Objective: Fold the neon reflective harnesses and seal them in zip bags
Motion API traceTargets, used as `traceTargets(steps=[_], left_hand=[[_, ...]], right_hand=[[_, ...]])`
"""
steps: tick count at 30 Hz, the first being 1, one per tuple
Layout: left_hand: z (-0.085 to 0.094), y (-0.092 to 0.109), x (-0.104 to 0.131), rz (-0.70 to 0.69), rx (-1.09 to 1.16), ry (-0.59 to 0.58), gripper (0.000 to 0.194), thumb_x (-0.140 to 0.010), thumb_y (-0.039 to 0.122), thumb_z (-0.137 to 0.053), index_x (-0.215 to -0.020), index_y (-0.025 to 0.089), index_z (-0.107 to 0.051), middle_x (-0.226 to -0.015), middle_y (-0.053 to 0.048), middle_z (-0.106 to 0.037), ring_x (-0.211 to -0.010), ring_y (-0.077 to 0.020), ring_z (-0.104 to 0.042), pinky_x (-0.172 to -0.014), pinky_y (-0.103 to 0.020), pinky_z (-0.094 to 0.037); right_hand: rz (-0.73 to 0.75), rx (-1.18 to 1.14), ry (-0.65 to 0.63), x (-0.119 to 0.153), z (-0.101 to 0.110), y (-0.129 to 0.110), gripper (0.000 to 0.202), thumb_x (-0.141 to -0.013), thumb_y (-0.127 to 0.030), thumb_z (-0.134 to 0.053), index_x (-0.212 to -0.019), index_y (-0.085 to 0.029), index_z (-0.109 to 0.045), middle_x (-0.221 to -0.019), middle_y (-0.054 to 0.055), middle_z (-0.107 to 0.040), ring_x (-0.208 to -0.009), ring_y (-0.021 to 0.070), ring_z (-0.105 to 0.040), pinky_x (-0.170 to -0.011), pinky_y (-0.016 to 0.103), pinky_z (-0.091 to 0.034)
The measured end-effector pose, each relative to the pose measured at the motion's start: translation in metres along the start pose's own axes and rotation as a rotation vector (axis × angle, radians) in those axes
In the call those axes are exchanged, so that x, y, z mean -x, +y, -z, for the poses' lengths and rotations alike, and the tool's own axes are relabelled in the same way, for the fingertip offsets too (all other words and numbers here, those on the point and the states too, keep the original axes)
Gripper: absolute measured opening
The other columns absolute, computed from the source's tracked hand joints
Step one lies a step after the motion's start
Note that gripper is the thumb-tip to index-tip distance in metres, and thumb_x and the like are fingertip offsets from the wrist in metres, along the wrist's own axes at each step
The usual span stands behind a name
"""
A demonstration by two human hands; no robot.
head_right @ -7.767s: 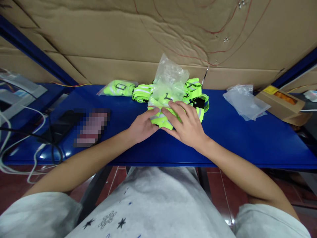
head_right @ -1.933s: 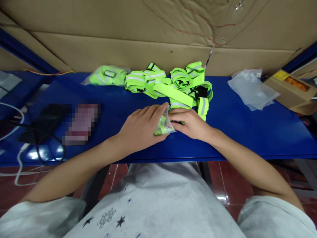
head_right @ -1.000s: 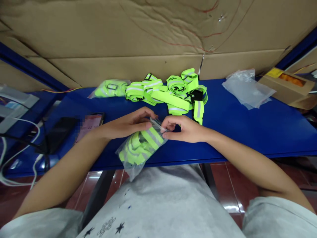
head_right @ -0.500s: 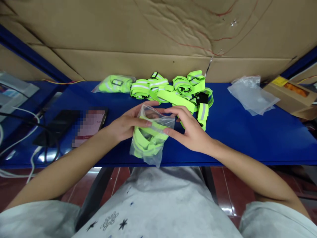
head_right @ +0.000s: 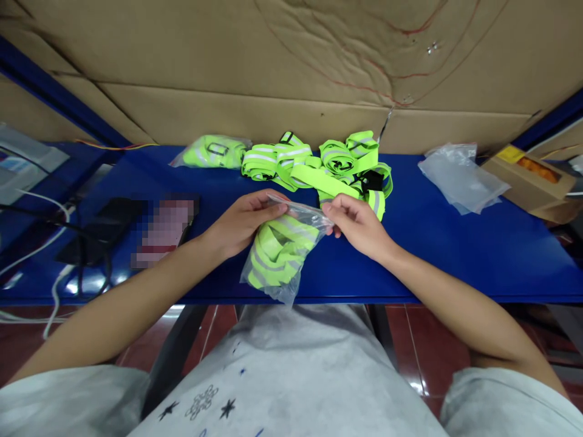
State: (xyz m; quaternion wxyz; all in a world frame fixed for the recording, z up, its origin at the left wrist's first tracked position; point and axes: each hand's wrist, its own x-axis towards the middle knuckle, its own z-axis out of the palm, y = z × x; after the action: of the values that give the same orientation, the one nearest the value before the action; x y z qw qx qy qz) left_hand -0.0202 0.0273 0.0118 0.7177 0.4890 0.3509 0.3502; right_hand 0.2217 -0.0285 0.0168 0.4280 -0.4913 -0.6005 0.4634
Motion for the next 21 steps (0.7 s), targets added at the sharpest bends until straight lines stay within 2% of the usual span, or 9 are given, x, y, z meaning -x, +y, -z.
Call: traceTargets(steps=[4, 7, 11, 13, 15, 18, 21], left_hand=[[0.003, 0.003, -0.004, -0.054, 0.013, 0.034, 0.043, -0.070, 0.044, -0.092, -0.098, 0.017, -0.073, -0.092, -0.004, -0.079, -0.077, -0.0158, -0.071, -0.077, -0.028, -0.057], [0.000, 0.004, -0.003, -0.058, 0.022, 0.066, 0.043, -0.078, 0.054, -0.084, -0.098, 0.016, -0.075, -0.090, -0.004, -0.079, -0.073, -0.0160, -0.070, -0.074, -0.027, -0.057], [-0.003, 0.005, 0.001, -0.095, -0.012, 0.108, 0.042, -0.083, 0.057, -0.079, -0.098, 0.017, -0.077, -0.087, -0.004, -0.078, -0.066, -0.0142, -0.066, -0.067, -0.025, -0.055], [-0.003, 0.006, 0.004, -0.135, -0.049, 0.123, 0.041, -0.084, 0.056, -0.079, -0.100, 0.018, -0.077, -0.089, -0.004, -0.079, -0.068, -0.0146, -0.067, -0.066, -0.025, -0.054], [-0.004, 0.006, 0.005, -0.166, -0.082, 0.140, 0.042, -0.084, 0.057, -0.078, -0.100, 0.018, -0.076, -0.089, -0.004, -0.079, -0.071, -0.0158, -0.068, -0.066, -0.025, -0.054], [-0.006, 0.005, 0.006, -0.197, -0.078, 0.151, 0.041, -0.087, 0.058, -0.074, -0.100, 0.018, -0.076, -0.086, -0.004, -0.078, -0.072, -0.0173, -0.069, -0.067, -0.026, -0.055], [-0.009, 0.001, 0.004, -0.244, -0.056, 0.174, 0.039, -0.090, 0.057, -0.071, -0.097, 0.019, -0.075, -0.081, -0.003, -0.077, -0.073, -0.0174, -0.069, -0.067, -0.025, -0.055]], right_hand=[[0.043, -0.035, 0.089, -0.002, -0.002, 0.002, 0.046, -0.087, -0.063, -0.074, -0.082, -0.020, -0.057, -0.066, -0.002, -0.065, -0.057, 0.0102, -0.061, -0.053, 0.022, -0.049], [0.086, -0.066, 0.123, -0.001, -0.006, 0.002, 0.047, -0.087, -0.063, -0.074, -0.085, -0.021, -0.052, -0.066, -0.004, -0.061, -0.057, 0.0094, -0.060, -0.050, 0.020, -0.049], [0.062, -0.073, 0.065, -0.001, -0.006, 0.002, 0.047, -0.087, -0.064, -0.074, -0.093, -0.022, -0.054, -0.068, -0.005, -0.061, -0.058, 0.0100, -0.061, -0.049, 0.021, -0.050], [0.035, -0.027, -0.003, 0.000, -0.005, 0.003, 0.048, -0.088, -0.067, -0.070, -0.091, -0.020, -0.059, -0.070, -0.002, -0.064, -0.057, 0.0095, -0.060, -0.049, 0.020, -0.049], [0.047, 0.017, -0.018, 0.002, -0.004, 0.003, 0.049, -0.088, -0.067, -0.071, -0.084, -0.019, -0.061, -0.070, 0.000, -0.066, -0.055, 0.0087, -0.058, -0.049, 0.021, -0.046], [0.127, 0.103, 0.046, 0.004, -0.004, 0.004, 0.047, -0.089, -0.063, -0.072, -0.079, -0.019, -0.059, -0.069, 0.000, -0.064, -0.055, 0.0089, -0.055, -0.051, 0.022, -0.044], [0.229, 0.284, 0.106, 0.005, -0.002, 0.005, 0.044, -0.094, -0.058, -0.068, -0.077, -0.019, -0.055, -0.064, -0.002, -0.057, -0.057, 0.0092, -0.050, -0.054, 0.024, -0.040]])
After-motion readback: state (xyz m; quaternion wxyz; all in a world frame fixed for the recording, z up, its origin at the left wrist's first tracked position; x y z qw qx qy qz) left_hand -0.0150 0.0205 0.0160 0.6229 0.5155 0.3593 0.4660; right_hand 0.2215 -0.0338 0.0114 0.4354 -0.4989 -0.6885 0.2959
